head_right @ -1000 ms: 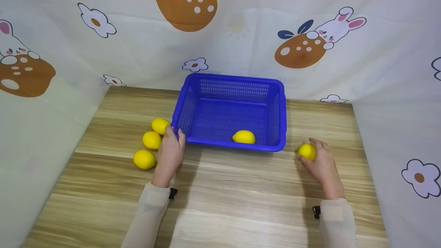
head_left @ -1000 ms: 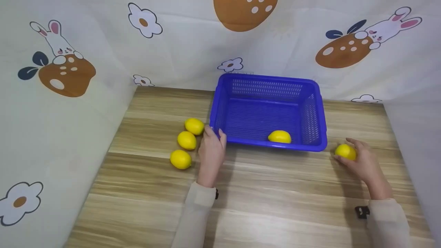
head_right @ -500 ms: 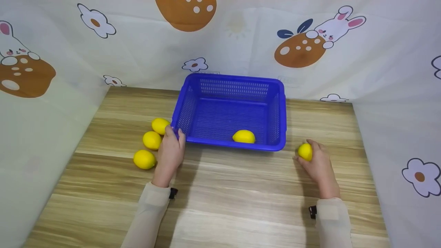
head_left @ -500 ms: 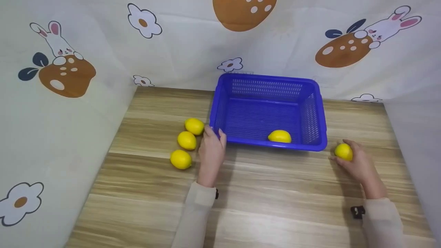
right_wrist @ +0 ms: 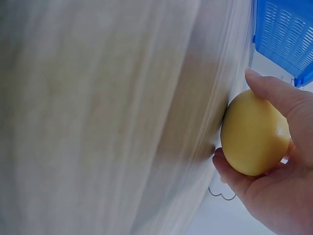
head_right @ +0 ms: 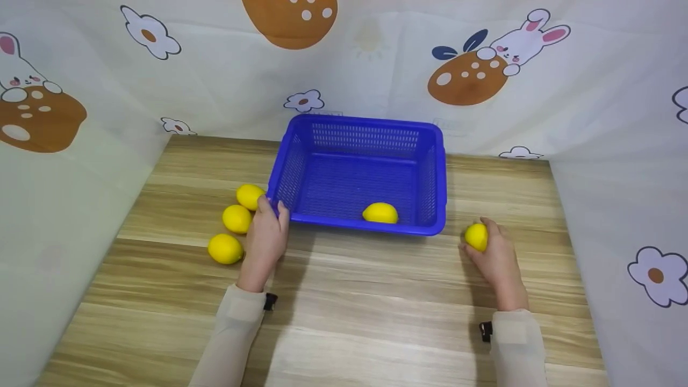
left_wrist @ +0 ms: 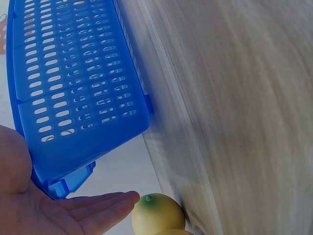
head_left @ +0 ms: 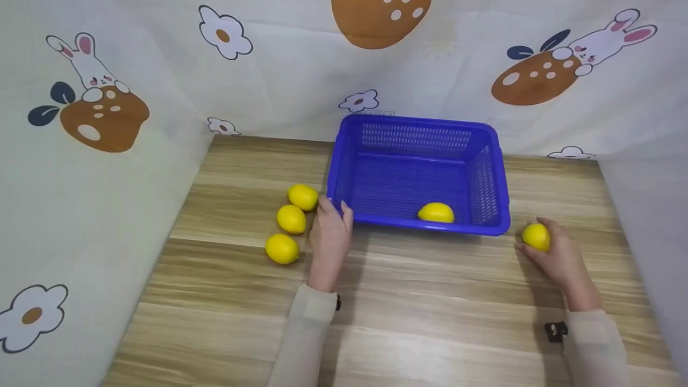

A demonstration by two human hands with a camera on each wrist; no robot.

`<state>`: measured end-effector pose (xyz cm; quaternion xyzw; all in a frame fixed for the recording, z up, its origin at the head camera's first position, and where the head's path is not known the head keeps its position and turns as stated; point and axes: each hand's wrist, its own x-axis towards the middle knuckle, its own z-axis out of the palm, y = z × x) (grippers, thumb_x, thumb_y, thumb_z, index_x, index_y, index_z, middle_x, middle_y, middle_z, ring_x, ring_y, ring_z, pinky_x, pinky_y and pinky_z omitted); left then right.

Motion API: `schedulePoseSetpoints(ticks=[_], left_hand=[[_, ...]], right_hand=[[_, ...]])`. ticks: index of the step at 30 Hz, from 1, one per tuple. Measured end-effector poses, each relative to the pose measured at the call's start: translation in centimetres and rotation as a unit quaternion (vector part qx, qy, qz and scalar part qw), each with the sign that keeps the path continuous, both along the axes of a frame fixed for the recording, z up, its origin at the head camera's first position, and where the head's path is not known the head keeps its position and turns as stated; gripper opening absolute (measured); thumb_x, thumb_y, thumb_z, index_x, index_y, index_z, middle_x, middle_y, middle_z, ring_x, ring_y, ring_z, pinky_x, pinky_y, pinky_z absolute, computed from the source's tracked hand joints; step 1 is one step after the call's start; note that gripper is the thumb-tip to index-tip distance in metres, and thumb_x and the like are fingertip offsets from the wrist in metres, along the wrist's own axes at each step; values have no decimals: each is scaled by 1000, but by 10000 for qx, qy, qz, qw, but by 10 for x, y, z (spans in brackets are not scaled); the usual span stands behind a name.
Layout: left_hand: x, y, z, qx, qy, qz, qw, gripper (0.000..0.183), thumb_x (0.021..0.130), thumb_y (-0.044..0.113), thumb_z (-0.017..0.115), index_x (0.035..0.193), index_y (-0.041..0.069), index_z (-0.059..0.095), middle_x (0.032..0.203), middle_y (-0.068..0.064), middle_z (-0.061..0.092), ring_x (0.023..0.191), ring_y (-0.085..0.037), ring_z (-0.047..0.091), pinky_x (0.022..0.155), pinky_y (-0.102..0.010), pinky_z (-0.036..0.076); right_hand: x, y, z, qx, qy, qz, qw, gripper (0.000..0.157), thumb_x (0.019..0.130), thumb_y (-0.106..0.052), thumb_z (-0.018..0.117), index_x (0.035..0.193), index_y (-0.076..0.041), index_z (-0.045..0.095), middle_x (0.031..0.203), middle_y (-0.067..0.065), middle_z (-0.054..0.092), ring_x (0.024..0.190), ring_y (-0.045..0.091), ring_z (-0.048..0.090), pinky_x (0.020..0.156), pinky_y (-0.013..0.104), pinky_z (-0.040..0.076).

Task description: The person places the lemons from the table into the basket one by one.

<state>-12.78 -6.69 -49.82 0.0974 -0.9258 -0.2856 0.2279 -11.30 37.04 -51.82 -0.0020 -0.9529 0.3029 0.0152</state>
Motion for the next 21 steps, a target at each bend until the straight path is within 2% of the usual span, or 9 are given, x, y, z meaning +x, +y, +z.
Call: schedulePoseSetpoints(ticks=[10,21], left_hand=[[-2,0,-3,-12,30,-1,10000,33,106,20,58,122,-8,52,93,-23,69,70,-39,71,54,-49,58],[0,0,1,57,-94,-16,9999,39,106,21,57,126,-11,52,95,-25,69,72,-40,71,57,-51,59]], right_hand=[[0,1,0,85,-176,-46,9998,71,95,-19,79,144,16,43,129,48,51,110,60,55,89,69,47],[1,1,3,72,-363,-72,9993,72,96,-22,79,145,16,42,130,47,52,108,57,57,87,66,49]])
